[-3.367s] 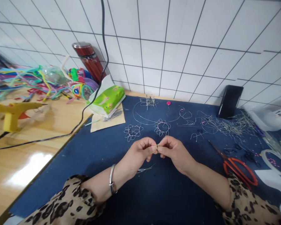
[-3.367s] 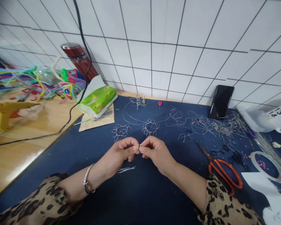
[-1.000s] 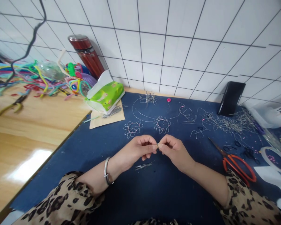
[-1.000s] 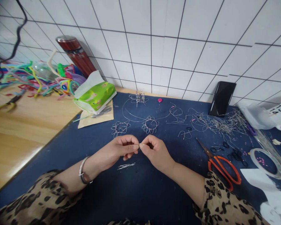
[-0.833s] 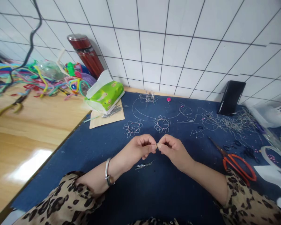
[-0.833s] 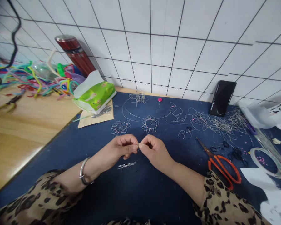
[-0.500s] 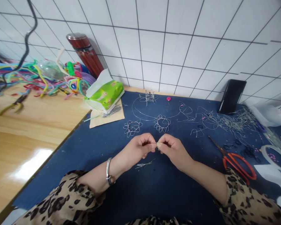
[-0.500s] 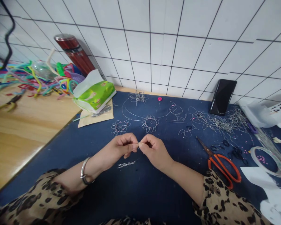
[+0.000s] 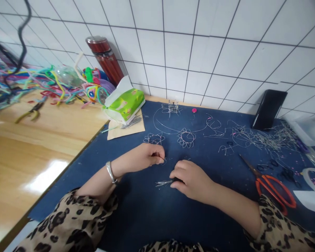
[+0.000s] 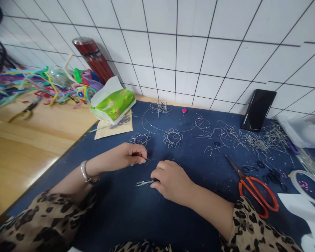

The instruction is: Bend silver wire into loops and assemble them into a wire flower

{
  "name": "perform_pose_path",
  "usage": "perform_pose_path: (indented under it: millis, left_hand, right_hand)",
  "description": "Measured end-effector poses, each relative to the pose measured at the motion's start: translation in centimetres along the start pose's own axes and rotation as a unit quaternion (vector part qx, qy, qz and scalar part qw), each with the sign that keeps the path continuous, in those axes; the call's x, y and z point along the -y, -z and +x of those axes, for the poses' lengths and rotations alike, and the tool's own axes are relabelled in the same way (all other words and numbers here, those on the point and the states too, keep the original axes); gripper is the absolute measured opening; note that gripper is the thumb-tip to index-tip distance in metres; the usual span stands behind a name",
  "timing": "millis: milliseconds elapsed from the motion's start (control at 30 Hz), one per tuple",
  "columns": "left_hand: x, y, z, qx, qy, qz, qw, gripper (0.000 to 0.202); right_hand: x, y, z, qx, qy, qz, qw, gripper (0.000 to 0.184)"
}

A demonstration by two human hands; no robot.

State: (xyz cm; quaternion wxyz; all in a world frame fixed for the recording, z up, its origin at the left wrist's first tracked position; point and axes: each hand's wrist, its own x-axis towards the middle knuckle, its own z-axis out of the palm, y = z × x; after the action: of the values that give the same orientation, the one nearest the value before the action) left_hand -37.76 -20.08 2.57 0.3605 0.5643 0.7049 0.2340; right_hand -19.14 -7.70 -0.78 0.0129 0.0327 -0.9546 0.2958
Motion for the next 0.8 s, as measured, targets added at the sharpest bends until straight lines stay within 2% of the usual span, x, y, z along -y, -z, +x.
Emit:
perform_pose_path:
  millis: [100,267,467,533,667,800]
  left_hand:
    - [0.3,-0.2,0.2,0.013,0.007,0.036,0.999,0.012]
    - [0.6,-0.4,0.3,0.002,0.02,0.077,0.997,0.015]
    - [0.6,-0.3,0.2,0.008,0.025,0.1,0.995,0.02]
    - [0.5,0.0,0.0,0.0,0.016,0.103,0.995,0.021]
    - [-0.1,0.3,-0.2,-0.049,-0.02,0.079,0.995,0.022]
    - [-1.1,-0.3,-0.1,-0.021,-0.081,0.019,0.996,0.018]
  right_hand:
    - [0.0,-0.3,0.0,0.01,0.005,-0.033,0.999,0.009]
    - [0.4,-0.3,0.0,0.012,0.001,-0.069,0.998,0.015]
    - [0.1,0.0,0.0,-0.009,-0.003,-0.031,0.999,0.012]
    - [-0.1,0.1,0.0,-0.018,-0.004,-0.018,1.0,0.011]
    - [-0.5,0.3,0.1,-0.05,-0.028,-0.002,0.998,0.012]
    - [-0.8,0.5,0.2,-0.091,-0.043,0.016,0.995,0.012]
